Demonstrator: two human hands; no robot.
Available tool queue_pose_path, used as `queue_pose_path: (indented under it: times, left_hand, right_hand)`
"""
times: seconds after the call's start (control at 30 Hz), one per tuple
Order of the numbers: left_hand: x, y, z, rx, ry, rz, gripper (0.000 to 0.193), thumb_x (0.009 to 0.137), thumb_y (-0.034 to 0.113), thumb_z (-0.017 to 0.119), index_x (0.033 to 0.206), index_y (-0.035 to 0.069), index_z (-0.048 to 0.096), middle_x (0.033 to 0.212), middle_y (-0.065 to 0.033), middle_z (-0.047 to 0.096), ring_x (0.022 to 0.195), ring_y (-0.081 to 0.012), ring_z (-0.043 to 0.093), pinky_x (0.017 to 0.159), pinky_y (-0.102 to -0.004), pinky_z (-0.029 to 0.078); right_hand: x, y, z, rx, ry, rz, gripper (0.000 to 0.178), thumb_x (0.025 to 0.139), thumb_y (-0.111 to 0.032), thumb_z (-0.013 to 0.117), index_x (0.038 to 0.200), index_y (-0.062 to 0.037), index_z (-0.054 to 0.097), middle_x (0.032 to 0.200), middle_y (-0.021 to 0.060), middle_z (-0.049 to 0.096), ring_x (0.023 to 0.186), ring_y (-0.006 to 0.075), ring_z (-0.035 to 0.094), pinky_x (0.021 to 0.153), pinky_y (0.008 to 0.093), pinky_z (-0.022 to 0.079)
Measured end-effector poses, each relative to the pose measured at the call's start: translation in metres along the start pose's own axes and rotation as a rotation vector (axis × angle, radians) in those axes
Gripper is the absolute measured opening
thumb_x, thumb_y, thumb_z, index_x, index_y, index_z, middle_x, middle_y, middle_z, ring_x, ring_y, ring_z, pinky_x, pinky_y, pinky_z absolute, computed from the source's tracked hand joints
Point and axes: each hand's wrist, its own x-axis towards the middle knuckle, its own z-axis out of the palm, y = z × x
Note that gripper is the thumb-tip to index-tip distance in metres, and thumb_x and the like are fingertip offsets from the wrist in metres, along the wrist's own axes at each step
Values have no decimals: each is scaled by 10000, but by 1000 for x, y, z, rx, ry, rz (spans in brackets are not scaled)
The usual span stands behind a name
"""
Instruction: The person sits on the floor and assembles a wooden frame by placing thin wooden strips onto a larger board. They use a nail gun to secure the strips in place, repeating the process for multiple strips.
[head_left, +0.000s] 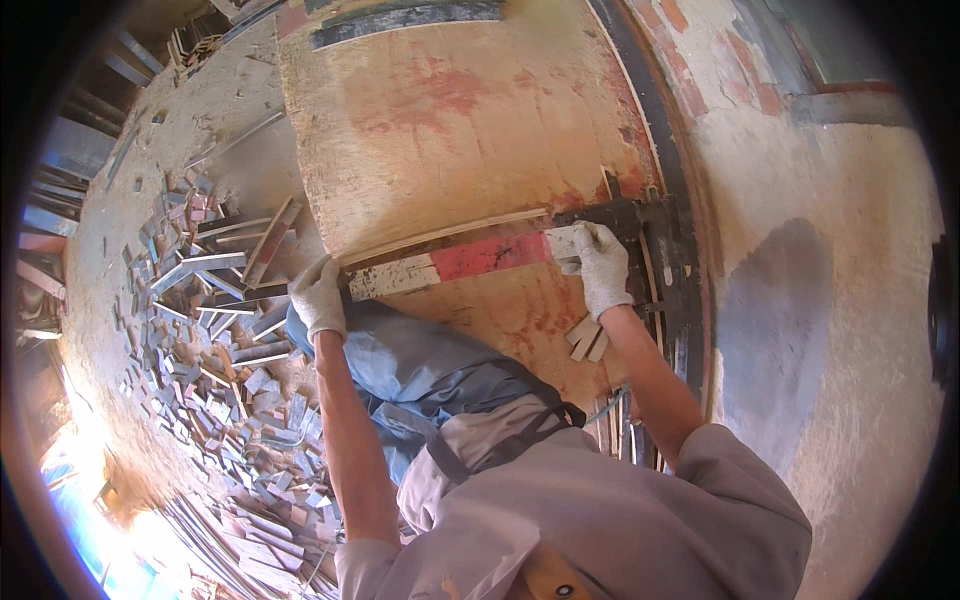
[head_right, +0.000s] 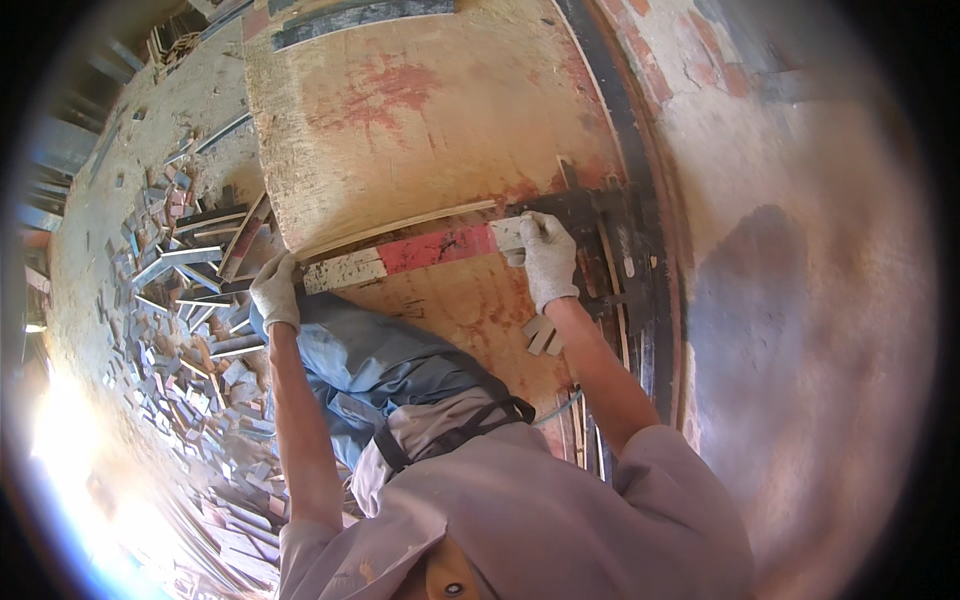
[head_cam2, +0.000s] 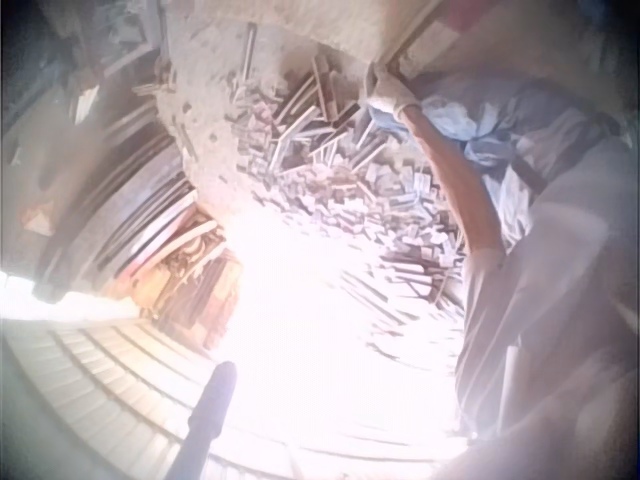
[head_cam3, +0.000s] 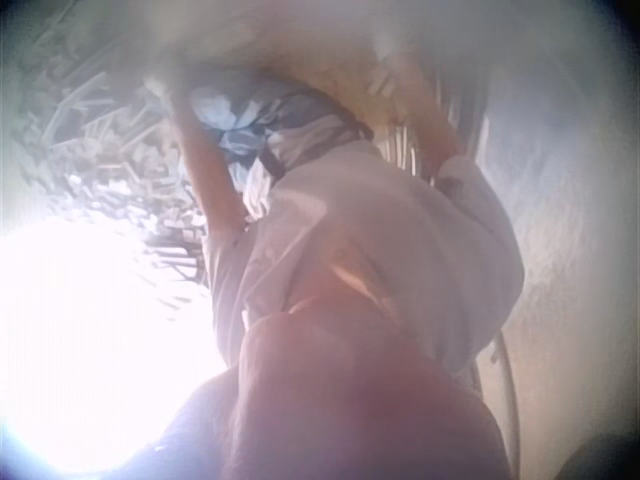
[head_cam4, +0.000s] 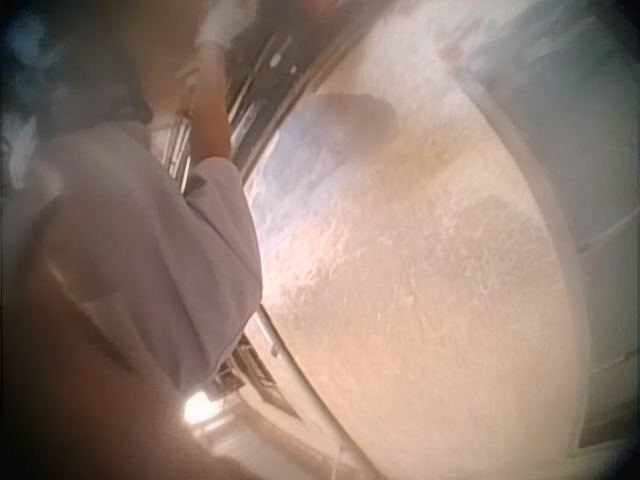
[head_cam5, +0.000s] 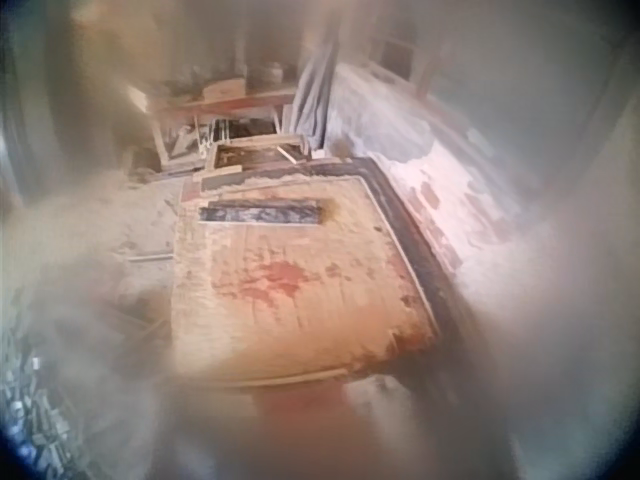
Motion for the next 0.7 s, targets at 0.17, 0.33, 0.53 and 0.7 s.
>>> queue_pose_path:
  times: [0.17, 0.33, 0.53, 0.7]
  left_hand:
    - [-11, 21, 2, 22, 107, -148, 196, 857, 104, 762, 1024, 9, 798, 951, -83, 766, 843, -156, 688, 788, -291, 543]
    - [4, -15, 1, -251, 106, -261, 150, 919, 73, 701, 1031, 13, 780, 913, -41, 735, 798, -128, 668, 745, -271, 547]
    - [12, -25, -16, -233, 56, -273, 179, 954, 86, 636, 1048, 0, 762, 938, -54, 734, 850, -162, 678, 754, -309, 568]
    - [-3, 4, -9, -334, -13, -263, 249, 961, 139, 613, 1097, -23, 744, 1011, -65, 723, 883, -172, 663, 800, -312, 544]
  right_hand:
    - [-3, 3, 22, 54, -15, -30, 241, 1034, -196, 620, 1199, -24, 648, 979, 63, 717, 704, 129, 698, 528, 250, 559]
    - [14, 3, 39, -42, 28, -71, 265, 1040, -227, 603, 1144, 12, 651, 885, 82, 698, 648, 134, 688, 509, 278, 577]
    - [15, 14, 69, -54, 109, -57, 243, 1040, -199, 605, 1152, 12, 652, 909, 83, 700, 662, 126, 681, 507, 308, 598]
    - [26, 29, 72, 18, 157, -115, 223, 1040, -189, 609, 1130, 10, 653, 921, 81, 704, 664, 126, 679, 500, 301, 596]
